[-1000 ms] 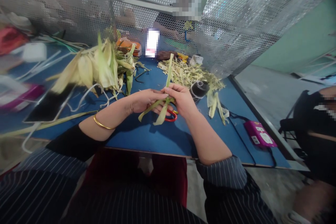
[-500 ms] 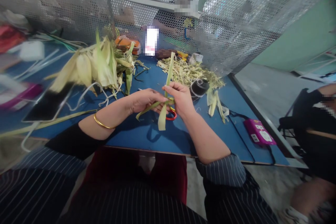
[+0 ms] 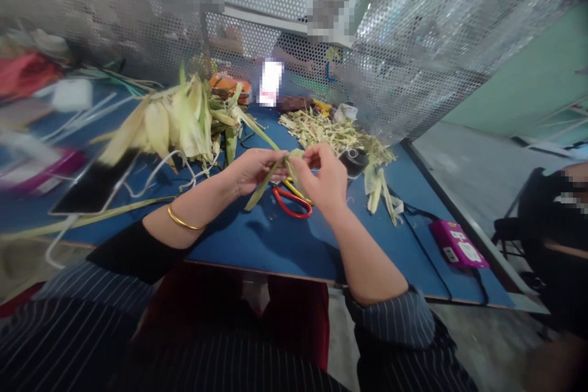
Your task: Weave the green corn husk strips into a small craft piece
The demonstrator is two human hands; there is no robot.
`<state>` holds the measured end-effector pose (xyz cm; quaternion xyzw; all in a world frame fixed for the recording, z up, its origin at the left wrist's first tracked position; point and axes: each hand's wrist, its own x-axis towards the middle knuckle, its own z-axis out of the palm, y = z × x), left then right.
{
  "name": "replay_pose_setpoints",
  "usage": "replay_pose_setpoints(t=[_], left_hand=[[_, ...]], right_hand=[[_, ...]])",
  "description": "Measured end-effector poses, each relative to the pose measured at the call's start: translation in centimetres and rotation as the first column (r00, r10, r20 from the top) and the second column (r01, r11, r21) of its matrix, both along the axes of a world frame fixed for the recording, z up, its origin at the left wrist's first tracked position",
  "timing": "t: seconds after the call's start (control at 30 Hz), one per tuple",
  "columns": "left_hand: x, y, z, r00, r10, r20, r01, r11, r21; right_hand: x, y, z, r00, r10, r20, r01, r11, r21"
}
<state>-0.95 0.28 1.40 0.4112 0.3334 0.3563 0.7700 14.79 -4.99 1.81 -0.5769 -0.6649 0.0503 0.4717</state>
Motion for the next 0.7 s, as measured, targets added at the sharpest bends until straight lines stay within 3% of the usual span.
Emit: replay_pose_setpoints(t=[0.1,0.2,0.27,0.33,0.43,0.5,0.6,0.7], left_hand=[[0.0,0.1,-0.1,0.994,0.103,-0.030,-0.102,0.995,0.013],[0.2,0.0,-0.2,0.988,0.154,0.006,-0.154,0.988,0.016],[0.3,0.0,-0.4,0.986,0.161,0.042,-0.160,0.987,-0.012],[0.3,0.2,-0.5,0.982,0.174,0.072,-0.170,0.984,-0.053],[0.3,0.3,-0.7,0.972,0.190,0.142,-0.181,0.981,-0.072],[0.4,0.2,-0.7,0.963,0.174,0.204,-0.167,0.985,-0.049],[0.8,-0.2,-0.7,0.955,0.135,0.263,-0.138,0.990,-0.006],[1.2,-0.5,-0.9,0.947,0.130,0.293,-0.141,0.990,0.018]], right_hand=[[-0.1,0.2,-0.7,0.994,0.088,0.067,-0.076,0.984,-0.163],[0.2,1.0,-1.5,0.985,0.163,0.049,-0.151,0.970,-0.189],[0.4,1.4,-1.9,0.985,0.148,0.088,-0.131,0.976,-0.174],[0.4,1.4,-2.0,0.982,0.076,0.174,-0.061,0.994,-0.086],[-0.1,0.8,-1.8,0.965,-0.071,0.253,0.031,0.987,0.158],[-0.7,0.1,-1.7,0.957,-0.082,0.280,0.022,0.977,0.212],[-1.5,-0.3,-1.9,0.956,-0.001,0.292,-0.032,0.993,0.111],[-1.9,0.1,-2.4,0.985,0.064,0.160,-0.062,0.998,-0.012]])
